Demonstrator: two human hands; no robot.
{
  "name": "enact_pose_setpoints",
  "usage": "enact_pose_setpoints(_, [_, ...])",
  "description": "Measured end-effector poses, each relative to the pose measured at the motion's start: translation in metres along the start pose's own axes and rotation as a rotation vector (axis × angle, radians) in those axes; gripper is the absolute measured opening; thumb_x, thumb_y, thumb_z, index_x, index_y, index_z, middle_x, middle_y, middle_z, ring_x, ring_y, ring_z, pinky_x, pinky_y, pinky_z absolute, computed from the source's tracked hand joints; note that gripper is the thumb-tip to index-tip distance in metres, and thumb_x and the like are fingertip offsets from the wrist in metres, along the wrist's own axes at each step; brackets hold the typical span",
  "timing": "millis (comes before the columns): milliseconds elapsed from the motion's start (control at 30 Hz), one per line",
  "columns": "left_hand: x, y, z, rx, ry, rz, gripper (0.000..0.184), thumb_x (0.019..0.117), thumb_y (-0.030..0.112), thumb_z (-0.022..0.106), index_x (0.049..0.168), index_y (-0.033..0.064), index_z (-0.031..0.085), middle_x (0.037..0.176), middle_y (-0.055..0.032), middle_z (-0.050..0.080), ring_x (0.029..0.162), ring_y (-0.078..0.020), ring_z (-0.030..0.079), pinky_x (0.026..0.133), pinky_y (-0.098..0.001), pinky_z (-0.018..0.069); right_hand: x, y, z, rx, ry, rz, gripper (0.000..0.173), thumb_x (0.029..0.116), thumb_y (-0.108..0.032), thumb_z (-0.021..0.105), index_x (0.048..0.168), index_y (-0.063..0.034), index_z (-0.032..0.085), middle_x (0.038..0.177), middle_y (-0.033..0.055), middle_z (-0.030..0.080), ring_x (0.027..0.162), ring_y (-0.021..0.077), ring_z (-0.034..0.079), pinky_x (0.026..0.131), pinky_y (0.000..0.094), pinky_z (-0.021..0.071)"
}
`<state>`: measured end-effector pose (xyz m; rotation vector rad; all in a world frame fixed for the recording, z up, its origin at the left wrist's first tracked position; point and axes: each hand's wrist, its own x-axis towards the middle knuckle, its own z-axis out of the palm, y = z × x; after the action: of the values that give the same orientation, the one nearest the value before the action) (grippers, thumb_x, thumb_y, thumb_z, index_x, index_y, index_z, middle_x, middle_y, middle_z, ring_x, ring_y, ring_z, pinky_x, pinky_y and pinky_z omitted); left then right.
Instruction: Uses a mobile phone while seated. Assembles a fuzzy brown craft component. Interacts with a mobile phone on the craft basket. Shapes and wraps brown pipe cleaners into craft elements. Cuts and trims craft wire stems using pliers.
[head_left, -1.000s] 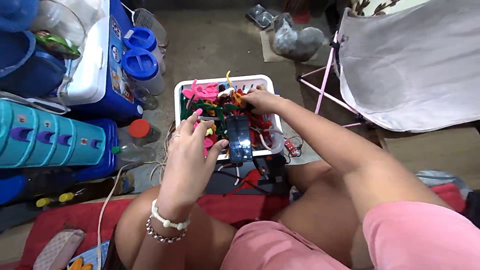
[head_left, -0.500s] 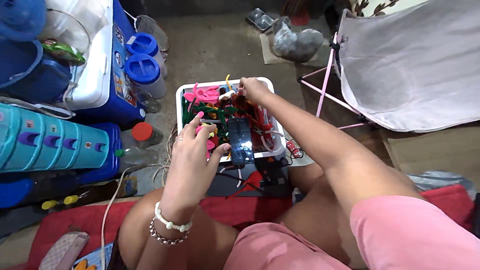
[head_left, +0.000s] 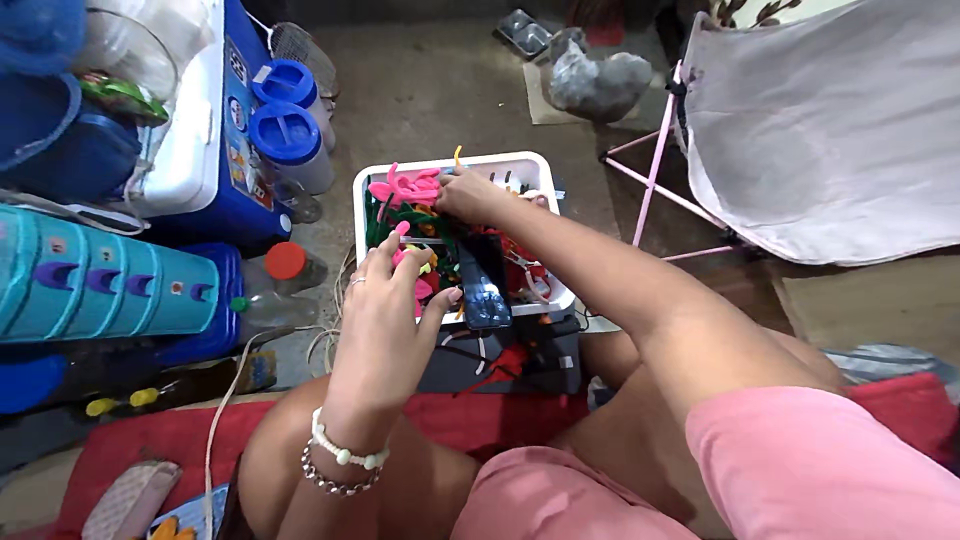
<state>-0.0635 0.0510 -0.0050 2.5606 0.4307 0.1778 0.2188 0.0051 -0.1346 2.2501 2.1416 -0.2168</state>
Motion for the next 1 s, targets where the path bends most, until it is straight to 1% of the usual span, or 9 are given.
enact_pose_setpoints(100, [0.0,-0.002,0.001,-0.007,0.01,0.021,0.05,0.0984,0.05,0.062,0.133,0.0141,0.066,0.155,-0.0129,0.046,0.138,-0.0341,0.049,0.107,-0.0581,0.0434,0.005,-0.006,-0.001,-0.128,-0.057,0.006,0.019,0.0955,0.008,0.055,0.103,0.002,0.071,0.102,0.0179,0.072,0.116,0.0378,0.063,0.105,0.0547,0.0417])
enact_pose_setpoints(267, [0.0,-0.002,-0.001,-0.007,0.004,0.013,0.048,0.0987,0.048,0.063,0.132,0.0138,0.065,0.157,-0.012,0.045,0.14,-0.0341,0.047,0.108,-0.0579,0.0425,0.003,-0.004,-0.013,-0.181,-0.114,-0.021,0.02,0.0962,0.008,0.055,0.103,0.0026,0.072,0.107,0.0184,0.071,0.117,0.038,0.062,0.104,0.0557,0.0422])
enact_pose_setpoints(367, [0.0,-0.003,-0.001,-0.003,0.014,0.017,0.049,0.0991,0.05,0.062,0.133,0.0142,0.065,0.156,-0.0135,0.046,0.141,-0.035,0.046,0.109,-0.0585,0.042,-0.002,0.001,-0.016,-0.172,-0.122,-0.047,0.023,0.0988,0.007,0.051,0.108,0.0016,0.072,0.112,0.0186,0.07,0.117,0.0381,0.061,0.103,0.0563,0.0414])
enact_pose_setpoints(567, [0.002,-0.002,-0.004,-0.016,0.046,0.014,0.046,0.0987,0.044,0.066,0.134,0.0148,0.065,0.151,-0.0165,0.05,0.138,-0.0356,0.049,0.108,-0.0579,0.0434,-0.022,0.001,-0.025,-0.013,0.149,0.026,0.018,0.0976,-0.002,0.058,0.109,-0.0024,0.071,0.107,0.0174,0.072,0.108,0.0366,0.067,0.099,0.0597,0.0445])
enact_pose_setpoints(700, [0.007,-0.002,-0.006,-0.022,0.092,0.029,0.044,0.0986,0.041,0.067,0.13,0.0108,0.066,0.148,-0.0173,0.053,0.134,-0.0352,0.053,0.105,-0.0573,0.0458,-0.04,-0.005,-0.047,0.026,0.356,0.052,0.014,0.0976,-0.011,0.061,0.103,-0.0021,0.071,0.098,0.0171,0.071,0.098,0.0358,0.069,0.094,0.0599,0.0463])
enact_pose_setpoints(800, [0.009,0.0,-0.006,-0.032,0.134,0.061,0.042,0.0999,0.037,0.067,0.13,0.0078,0.066,0.145,-0.0177,0.055,0.131,-0.0343,0.056,0.105,-0.0551,0.0472,-0.057,-0.011,-0.069,0.049,0.46,0.099,0.016,0.0944,-0.013,0.063,0.104,-0.0043,0.072,0.098,0.0145,0.073,0.098,0.0335,0.069,0.096,0.059,0.0453])
enact_pose_setpoints(867, [0.011,0.001,-0.006,-0.044,0.174,0.092,0.04,0.1015,0.031,0.065,0.133,0.0064,0.064,0.142,-0.0172,0.058,0.13,-0.0333,0.057,0.105,-0.0535,0.0477,-0.069,-0.019,-0.083,0.177,0.525,0.142,0.017,0.0938,-0.015,0.065,0.104,-0.004,0.073,0.097,0.0142,0.073,0.096,0.0322,0.069,0.094,0.0578,0.0469])
enact_pose_setpoints(933, [0.012,0.003,-0.006,-0.072,0.219,0.116,0.036,0.1036,0.024,0.062,0.135,0.0046,0.062,0.136,-0.0169,0.061,0.124,-0.0326,0.061,0.104,-0.052,0.0491,-0.079,-0.029,-0.096,0.342,0.606,0.19,0.018,0.0934,-0.013,0.066,0.105,-0.0016,0.073,0.097,0.0143,0.074,0.091,0.0289,0.071,0.087,0.0522,0.0553])
enact_pose_setpoints(1000, [0.014,0.004,-0.006,-0.105,0.243,0.124,0.035,0.1042,0.02,0.06,0.135,0.0031,0.061,0.131,-0.017,0.063,0.12,-0.0316,0.062,0.103,-0.051,0.0498,-0.092,-0.044,-0.112,0.48,0.669,0.248,0.018,0.0948,-0.011,0.065,0.107,-0.0003,0.072,0.098,0.0141,0.074,0.089,0.0246,0.072,0.084,0.0443,0.0589])
